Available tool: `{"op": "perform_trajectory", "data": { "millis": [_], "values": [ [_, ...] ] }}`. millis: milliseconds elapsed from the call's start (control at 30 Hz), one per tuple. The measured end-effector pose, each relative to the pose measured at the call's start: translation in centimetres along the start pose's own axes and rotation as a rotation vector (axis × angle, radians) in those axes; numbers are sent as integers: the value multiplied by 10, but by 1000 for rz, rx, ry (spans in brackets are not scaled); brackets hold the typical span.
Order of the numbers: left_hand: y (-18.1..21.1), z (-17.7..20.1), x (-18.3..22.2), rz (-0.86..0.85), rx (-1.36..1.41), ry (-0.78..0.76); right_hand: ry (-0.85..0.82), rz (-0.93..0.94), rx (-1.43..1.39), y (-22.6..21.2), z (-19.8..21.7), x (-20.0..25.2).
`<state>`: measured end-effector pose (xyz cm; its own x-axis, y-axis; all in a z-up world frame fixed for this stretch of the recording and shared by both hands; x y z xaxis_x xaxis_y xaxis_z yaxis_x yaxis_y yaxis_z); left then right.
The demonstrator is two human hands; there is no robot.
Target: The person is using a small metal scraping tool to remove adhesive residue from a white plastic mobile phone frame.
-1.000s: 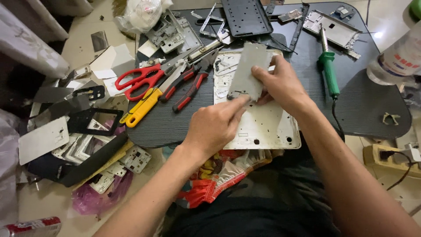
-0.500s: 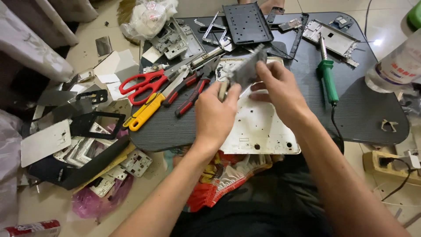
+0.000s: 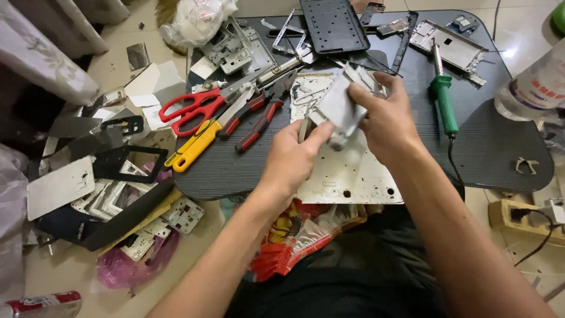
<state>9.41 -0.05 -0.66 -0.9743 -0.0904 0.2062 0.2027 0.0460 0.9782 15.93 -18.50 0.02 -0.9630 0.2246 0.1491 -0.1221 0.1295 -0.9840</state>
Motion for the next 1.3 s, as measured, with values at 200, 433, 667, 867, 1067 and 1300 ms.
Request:
{"op": "perform_trajectory", "data": {
  "millis": [200,433,667,867,1067,1300],
  "values": [
    [23,13,12,-27,114,56,37,-48,156,12,6,-3],
    [15,27,3,-120,134,94,-41,44,687,-11,3,10],
    [5,30,0,-87,91,141,-72,323,701,-37,-5,25],
    [7,24,-8,-100,132,155,3,1036,894,-61,-20,69],
    [28,23,4,-123,147,144,-88,1105,844,-68,-27,59],
    [37,18,-2,-524,-582,172,36,1138,606,-98,-23,86]
  ]
}}
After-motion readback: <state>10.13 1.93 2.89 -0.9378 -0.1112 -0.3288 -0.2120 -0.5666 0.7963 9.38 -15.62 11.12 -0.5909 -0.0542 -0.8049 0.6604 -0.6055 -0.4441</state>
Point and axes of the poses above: each hand's wrist, its own x-axis away from the middle knuckle, its own z-axis out of the back of the hand, y = z × x, the point moved 10 cm from there along -x, towards the middle knuckle, and after that the axes turned 2 degrees about -z, right-handed, at the moved point
